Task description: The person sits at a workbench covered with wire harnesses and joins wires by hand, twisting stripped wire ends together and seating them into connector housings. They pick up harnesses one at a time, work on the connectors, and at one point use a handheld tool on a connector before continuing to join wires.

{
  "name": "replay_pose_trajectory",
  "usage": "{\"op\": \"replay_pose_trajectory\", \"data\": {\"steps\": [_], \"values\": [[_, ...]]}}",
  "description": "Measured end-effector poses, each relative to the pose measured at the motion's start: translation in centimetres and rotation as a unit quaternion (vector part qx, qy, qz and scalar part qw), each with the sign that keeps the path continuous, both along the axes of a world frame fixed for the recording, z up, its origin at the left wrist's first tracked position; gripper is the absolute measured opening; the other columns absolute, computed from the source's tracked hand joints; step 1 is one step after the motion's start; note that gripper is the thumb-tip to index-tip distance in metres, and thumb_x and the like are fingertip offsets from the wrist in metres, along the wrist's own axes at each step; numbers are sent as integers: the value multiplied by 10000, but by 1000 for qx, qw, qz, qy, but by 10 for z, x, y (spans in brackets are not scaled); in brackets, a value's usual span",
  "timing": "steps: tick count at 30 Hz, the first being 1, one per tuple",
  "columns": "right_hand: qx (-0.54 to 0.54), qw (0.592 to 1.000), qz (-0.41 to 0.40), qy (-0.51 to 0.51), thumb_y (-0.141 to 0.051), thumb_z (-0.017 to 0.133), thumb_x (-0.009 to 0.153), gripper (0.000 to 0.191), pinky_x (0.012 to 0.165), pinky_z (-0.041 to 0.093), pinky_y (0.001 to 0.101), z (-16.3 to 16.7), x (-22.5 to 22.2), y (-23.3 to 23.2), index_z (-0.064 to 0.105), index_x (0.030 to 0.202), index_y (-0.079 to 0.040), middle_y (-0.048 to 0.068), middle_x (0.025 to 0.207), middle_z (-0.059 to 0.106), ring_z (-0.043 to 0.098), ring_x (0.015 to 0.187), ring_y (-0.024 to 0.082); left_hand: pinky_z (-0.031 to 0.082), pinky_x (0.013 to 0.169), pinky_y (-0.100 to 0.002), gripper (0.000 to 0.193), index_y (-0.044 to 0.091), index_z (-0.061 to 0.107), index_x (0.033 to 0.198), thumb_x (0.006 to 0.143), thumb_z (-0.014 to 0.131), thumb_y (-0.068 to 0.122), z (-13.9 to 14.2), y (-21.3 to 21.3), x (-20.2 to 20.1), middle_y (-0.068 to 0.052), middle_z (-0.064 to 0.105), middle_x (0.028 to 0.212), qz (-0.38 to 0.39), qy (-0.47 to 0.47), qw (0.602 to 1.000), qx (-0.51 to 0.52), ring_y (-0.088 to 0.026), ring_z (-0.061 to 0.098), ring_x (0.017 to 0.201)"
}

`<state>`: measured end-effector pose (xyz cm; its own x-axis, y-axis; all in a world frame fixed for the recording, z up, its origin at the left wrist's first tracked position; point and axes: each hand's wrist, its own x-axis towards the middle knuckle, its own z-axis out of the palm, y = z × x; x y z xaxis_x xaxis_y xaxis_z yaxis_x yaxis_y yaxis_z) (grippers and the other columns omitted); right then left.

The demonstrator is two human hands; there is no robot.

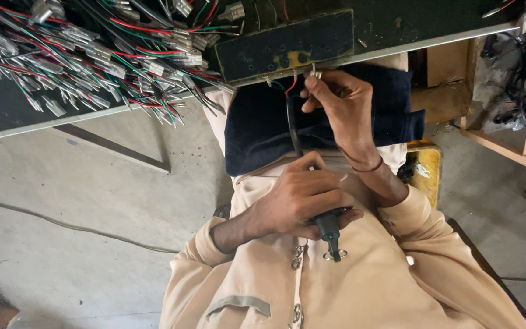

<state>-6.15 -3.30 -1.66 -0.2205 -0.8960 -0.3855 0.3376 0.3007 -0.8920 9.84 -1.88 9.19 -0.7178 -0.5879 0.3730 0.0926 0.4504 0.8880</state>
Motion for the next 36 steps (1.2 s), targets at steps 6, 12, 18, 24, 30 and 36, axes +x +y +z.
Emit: {"op": "replay_pose_trajectory", "data": {"steps": [6,12,18,24,30,36], "values": [[4,1000,-2,15,-152,754,1013,229,640,583,241,-2,-2,-3,736,1091,63,119,887,744,693,691,125,382,712,-374,189,98,650,908,919,835,132,-3,2,2,1,521,724,6,-6,1000,4,-188,570,680],[-21,998,52,13,-163,678,1066,252,712,604,254,6,-13,-4,708,1176,62,121,934,741,711,756,125,403,734,-372,197,94,646,934,917,838,137,-4,3,6,-8,563,781,8,-7,1000,-1,-194,608,739],[-19,995,97,11,-157,640,1093,253,729,607,262,9,-19,-1,690,1179,76,130,966,728,708,781,130,411,753,-381,203,78,653,974,906,833,141,-3,1,7,-20,588,817,-7,-9,1000,3,-206,626,773],[-30,997,76,-11,-149,634,1096,252,735,610,268,5,-17,1,681,1201,76,136,976,732,707,785,137,395,729,-381,194,86,649,940,911,837,128,-1,0,5,-13,560,770,-2,-15,1000,2,-200,592,713],[-25,995,100,11,-148,627,1094,255,730,610,267,9,-23,-1,675,1203,77,130,972,727,708,788,132,396,728,-378,203,84,644,925,911,840,135,-1,0,4,-11,557,764,0,-17,1000,3,-196,595,713],[-11,995,101,19,-157,632,1102,262,731,598,260,13,-23,-8,684,1194,83,131,965,726,699,777,123,408,743,-378,206,83,646,924,907,844,136,-3,0,1,-13,573,783,-3,-18,1000,-3,-197,612,738]]}}
